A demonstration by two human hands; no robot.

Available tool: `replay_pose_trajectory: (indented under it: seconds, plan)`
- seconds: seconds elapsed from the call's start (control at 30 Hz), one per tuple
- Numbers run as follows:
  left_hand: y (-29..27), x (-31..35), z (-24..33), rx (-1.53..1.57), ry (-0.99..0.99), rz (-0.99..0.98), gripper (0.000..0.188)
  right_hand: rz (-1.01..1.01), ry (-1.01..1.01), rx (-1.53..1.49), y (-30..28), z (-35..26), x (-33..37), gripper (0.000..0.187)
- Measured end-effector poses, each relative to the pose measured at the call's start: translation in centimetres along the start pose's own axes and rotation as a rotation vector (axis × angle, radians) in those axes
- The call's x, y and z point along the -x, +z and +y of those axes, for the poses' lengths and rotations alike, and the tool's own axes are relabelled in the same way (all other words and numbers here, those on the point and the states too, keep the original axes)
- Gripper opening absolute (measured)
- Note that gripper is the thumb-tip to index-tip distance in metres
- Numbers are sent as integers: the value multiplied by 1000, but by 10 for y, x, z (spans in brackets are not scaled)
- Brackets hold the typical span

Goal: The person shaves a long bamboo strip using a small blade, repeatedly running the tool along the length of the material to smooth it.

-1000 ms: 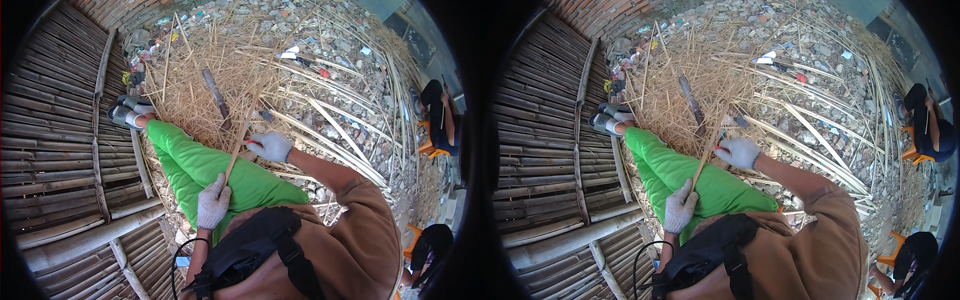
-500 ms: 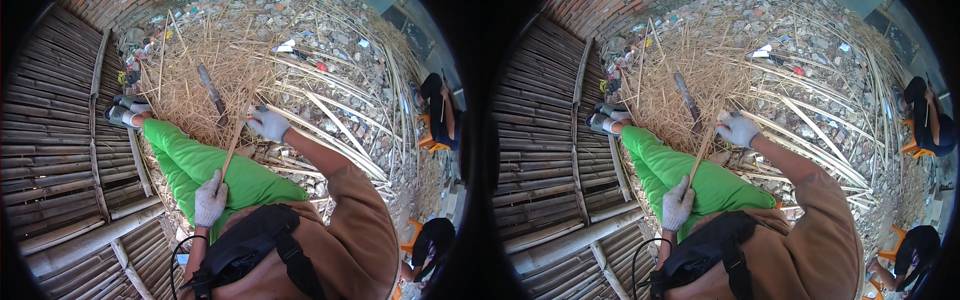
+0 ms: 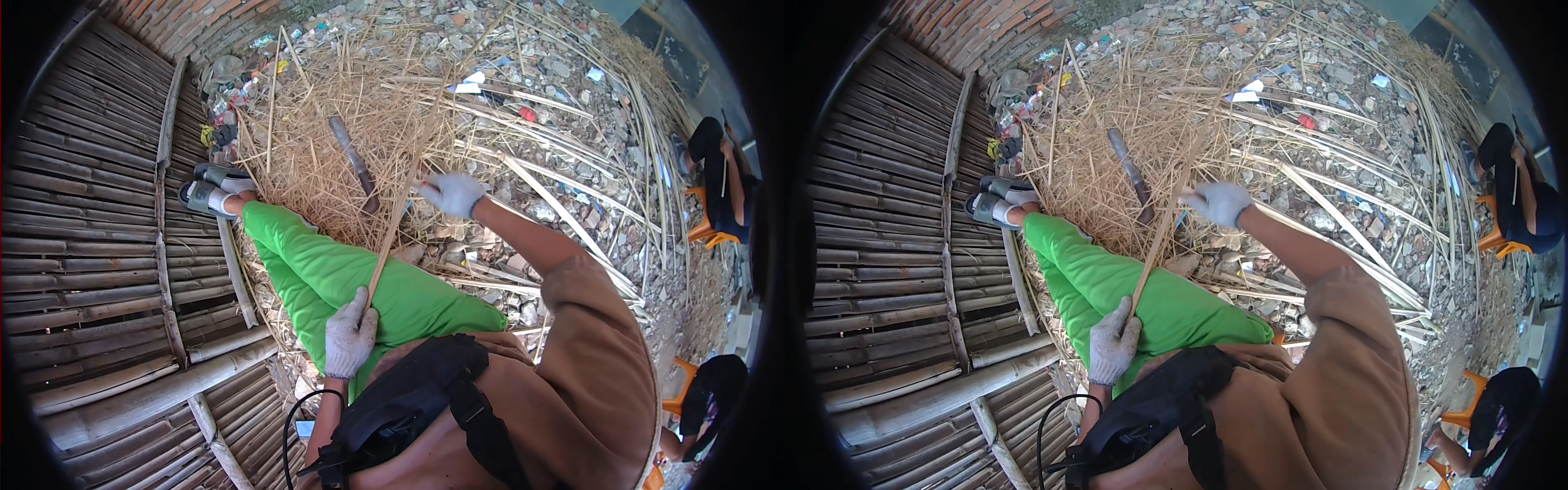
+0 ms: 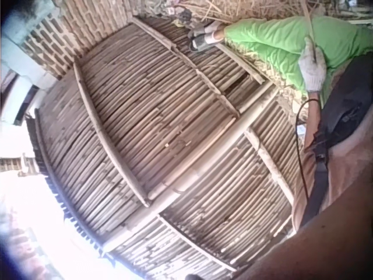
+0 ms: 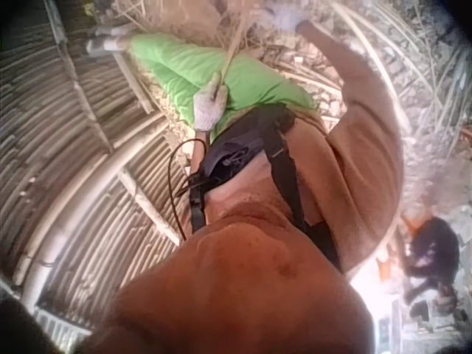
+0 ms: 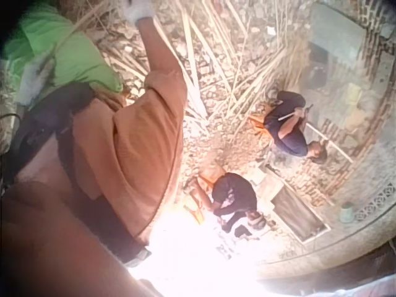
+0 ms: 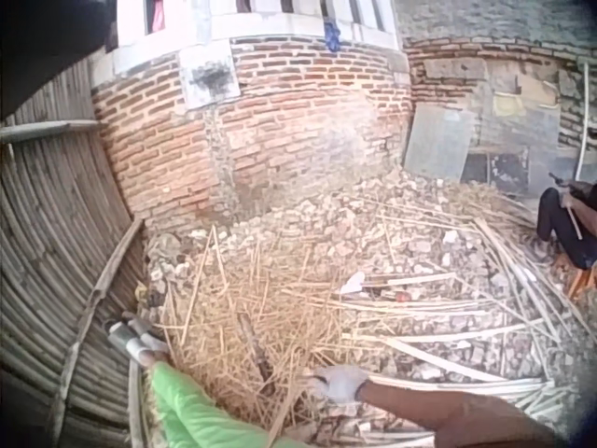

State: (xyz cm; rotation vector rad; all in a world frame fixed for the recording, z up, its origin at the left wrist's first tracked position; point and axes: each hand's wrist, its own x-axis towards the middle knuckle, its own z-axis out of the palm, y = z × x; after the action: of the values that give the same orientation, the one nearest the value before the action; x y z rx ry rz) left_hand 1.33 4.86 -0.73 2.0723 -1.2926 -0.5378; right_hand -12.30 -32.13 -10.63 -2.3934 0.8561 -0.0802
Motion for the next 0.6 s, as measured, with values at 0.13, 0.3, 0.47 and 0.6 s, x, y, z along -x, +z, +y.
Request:
replay_pose_trajectory:
  seconds: [0.13,0.3,0.47,0.6]
  plan:
    - [3,4,0,9,-12,8,45,-115,-106,-16,2,-40,42,49]
    - [-1,20,-6,47,-41,10,43,-42,36,16,-6,9,-3,52]
    - [-8,34,-12,44,-77,5,42,-103,-153,-45,7,-38,36,50]
    - [-3,39,-17,76,-63,46,42,-102,-124,2,14,-37,24,51]
